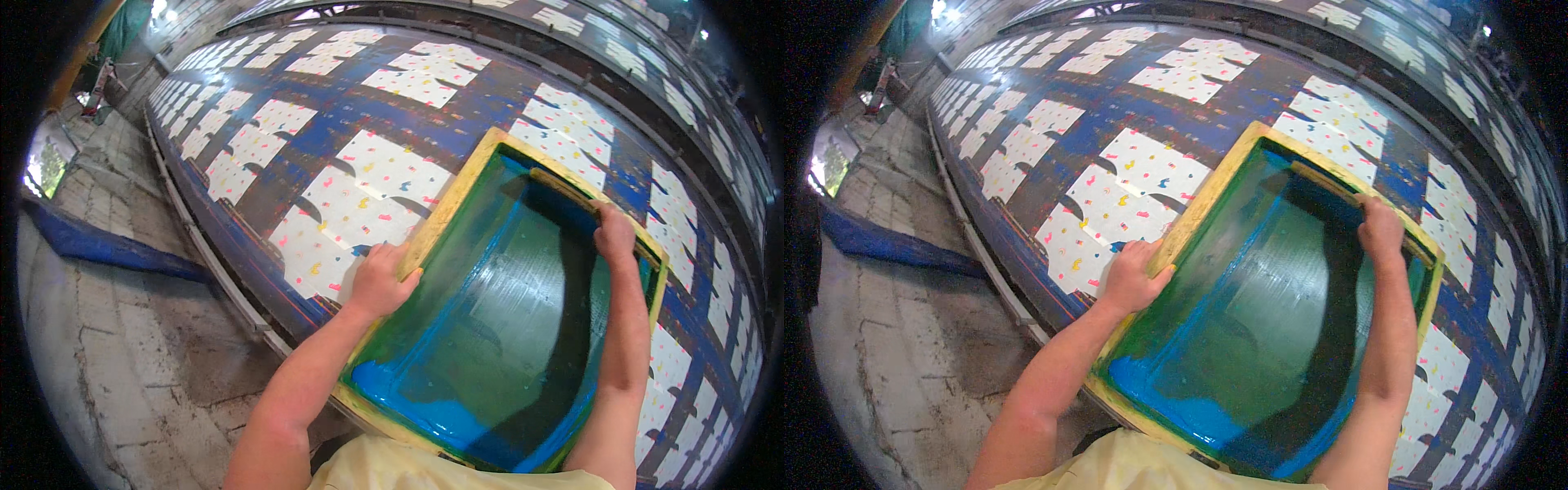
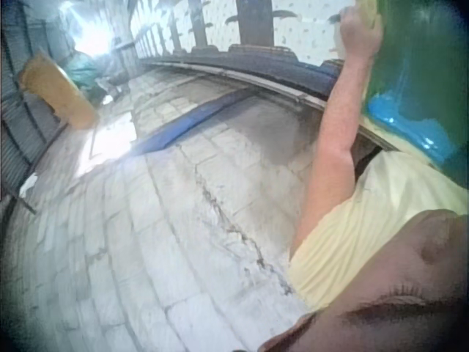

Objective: The person performs screen printing by repeatedly pulling a squeegee across a screen frame filled with green ink to transfer ink onto white sheets arranged on a flat table. The person repositions the screen between passes and continues the process across multiple sheets.

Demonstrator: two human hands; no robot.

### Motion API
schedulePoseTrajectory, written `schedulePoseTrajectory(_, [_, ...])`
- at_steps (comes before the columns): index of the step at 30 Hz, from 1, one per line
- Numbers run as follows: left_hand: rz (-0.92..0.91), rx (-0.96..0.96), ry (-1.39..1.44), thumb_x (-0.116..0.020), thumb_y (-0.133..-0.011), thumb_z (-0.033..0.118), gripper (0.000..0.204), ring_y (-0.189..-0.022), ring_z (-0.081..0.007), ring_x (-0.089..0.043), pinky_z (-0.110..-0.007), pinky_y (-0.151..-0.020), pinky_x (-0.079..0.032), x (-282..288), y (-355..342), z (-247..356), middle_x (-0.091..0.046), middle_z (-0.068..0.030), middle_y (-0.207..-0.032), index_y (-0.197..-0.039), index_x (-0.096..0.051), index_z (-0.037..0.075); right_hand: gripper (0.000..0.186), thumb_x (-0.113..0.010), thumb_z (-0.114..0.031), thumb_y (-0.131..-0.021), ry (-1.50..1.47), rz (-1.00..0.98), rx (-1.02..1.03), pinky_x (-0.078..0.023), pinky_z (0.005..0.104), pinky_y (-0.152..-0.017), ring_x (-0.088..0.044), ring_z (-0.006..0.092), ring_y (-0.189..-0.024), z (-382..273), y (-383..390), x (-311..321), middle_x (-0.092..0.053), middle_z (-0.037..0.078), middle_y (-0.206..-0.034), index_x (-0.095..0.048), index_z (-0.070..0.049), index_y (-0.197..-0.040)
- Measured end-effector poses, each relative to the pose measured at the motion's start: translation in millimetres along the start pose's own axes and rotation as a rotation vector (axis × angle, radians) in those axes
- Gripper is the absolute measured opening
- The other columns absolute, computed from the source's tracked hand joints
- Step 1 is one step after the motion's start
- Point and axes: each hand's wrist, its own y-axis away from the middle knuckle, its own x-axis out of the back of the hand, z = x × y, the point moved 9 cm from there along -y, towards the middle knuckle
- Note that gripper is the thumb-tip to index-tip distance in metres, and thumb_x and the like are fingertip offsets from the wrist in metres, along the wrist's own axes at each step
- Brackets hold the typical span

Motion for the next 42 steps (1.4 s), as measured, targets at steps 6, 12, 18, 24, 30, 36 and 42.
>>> schedulePoseTrajectory(6, [-0.003,-0.019,-0.051,-0.089,-0.086,0.023,0.057,-0.105,-0.0438,-0.069,-0.053,-0.096,-0.057,2,-1,5,-0.075,-0.0217,-0.108,-0.136,-0.072,-0.001,0.044,-0.068,-0.002,-0.086,0.010,-0.043,0.052,-0.060,0.0579,-0.099,-0.076,0.0455,-0.111,10,-25,-6,-0.079,0.024,-0.118,-0.078,-0.010,-0.128])
schedulePoseTrajectory(12, [-0.021,-0.062,-0.083,-0.088,-0.089,0.020,0.053,-0.109,-0.0440,-0.070,-0.052,-0.099,-0.057,-2,-3,8,-0.075,-0.0233,-0.112,-0.134,-0.073,-0.002,0.028,-0.071,-0.013,-0.085,0.019,-0.274,0.020,-0.061,0.0602,-0.096,-0.076,0.0474,-0.109,3,-12,-2,-0.080,0.026,-0.112,-0.078,-0.005,-0.111])
schedulePoseTrajectory(18, [-0.030,-0.012,0.016,-0.086,-0.092,0.025,0.052,-0.117,-0.0447,-0.069,-0.053,-0.102,-0.057,-3,-2,0,-0.074,-0.0232,-0.121,-0.135,-0.073,-0.002,0.032,-0.070,-0.013,-0.082,-0.036,-0.240,0.098,-0.065,0.0562,-0.094,-0.080,0.0423,-0.104,-53,78,29,-0.083,0.021,-0.107,-0.083,-0.011,-0.111])
schedulePoseTrajectory(24, [-0.027,-0.060,0.030,-0.085,-0.093,0.028,0.051,-0.115,-0.0450,-0.069,-0.055,-0.101,-0.056,-9,-2,-7,-0.074,-0.0243,-0.117,-0.133,-0.073,-0.002,0.024,-0.073,-0.010,-0.082,-0.060,-0.267,0.096,-0.065,0.0555,-0.085,-0.080,0.0406,-0.099,-120,201,59,-0.081,0.016,-0.104,-0.079,-0.011,-0.104])
schedulePoseTrajectory(30, [-0.002,-0.081,0.051,-0.082,-0.094,0.035,0.051,-0.113,-0.0452,-0.069,-0.056,-0.099,-0.057,-7,-2,-8,-0.074,-0.0241,-0.114,-0.129,-0.074,-0.002,0.032,-0.076,-0.007,-0.081,-0.127,-0.229,0.089,-0.064,0.0531,-0.085,-0.078,0.0389,-0.099,-187,316,85,-0.079,0.014,-0.103,-0.080,-0.013,-0.112])
schedulePoseTrajectory(36, [-0.082,0.016,-0.040,-0.081,-0.096,0.040,0.050,-0.112,-0.0451,-0.073,-0.057,-0.098,-0.059,-10,-1,-9,-0.075,-0.0254,-0.115,-0.123,-0.077,-0.001,0.037,-0.076,-0.004,-0.081,-0.154,-0.213,0.075,-0.062,0.0494,-0.087,-0.077,0.0349,-0.099,-246,410,104,-0.076,0.010,-0.102,-0.082,-0.015,-0.115])
schedulePoseTrajectory(42, [-0.124,0.103,-0.112,-0.080,-0.095,0.041,0.051,-0.115,-0.0462,-0.074,-0.058,-0.102,-0.060,-10,-4,-7,-0.076,-0.0278,-0.117,-0.122,-0.077,-0.003,0.038,-0.086,-0.030,-0.086,-0.138,-0.213,0.135,-0.058,0.0503,-0.091,-0.072,0.0349,-0.107,-278,453,118,-0.073,0.011,-0.109,-0.078,-0.012,-0.119])
